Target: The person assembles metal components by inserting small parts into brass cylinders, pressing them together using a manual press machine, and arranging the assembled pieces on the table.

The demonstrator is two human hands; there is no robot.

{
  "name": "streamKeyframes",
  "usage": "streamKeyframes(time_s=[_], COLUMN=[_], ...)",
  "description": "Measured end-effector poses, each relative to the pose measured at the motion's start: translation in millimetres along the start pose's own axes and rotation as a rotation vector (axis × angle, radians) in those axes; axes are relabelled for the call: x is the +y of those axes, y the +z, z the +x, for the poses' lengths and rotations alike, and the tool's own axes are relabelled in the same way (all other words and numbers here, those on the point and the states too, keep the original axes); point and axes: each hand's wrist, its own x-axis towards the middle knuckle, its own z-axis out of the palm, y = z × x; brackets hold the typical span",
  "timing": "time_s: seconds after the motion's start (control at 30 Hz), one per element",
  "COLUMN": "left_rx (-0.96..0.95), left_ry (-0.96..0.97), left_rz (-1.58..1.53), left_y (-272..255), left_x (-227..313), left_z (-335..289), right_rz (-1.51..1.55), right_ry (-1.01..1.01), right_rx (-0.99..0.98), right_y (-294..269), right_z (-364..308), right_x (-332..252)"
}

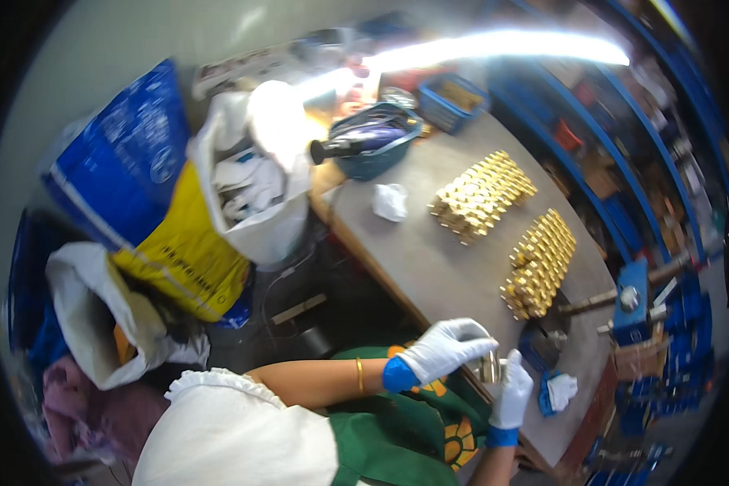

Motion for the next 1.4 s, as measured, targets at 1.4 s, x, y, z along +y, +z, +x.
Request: streamKeyframes(time_s=[1.4], left_rx=[0.094], left_ry=[0.813], left_rz=[1.282], left_y=[-27.0], left_x=[90.7], left_z=[239.5], right_rz=[0.094], right_ry=[0.110], right_rx=[0.064], right_y=[-37.4], right_z=[-7.9], right_x=[61.5])
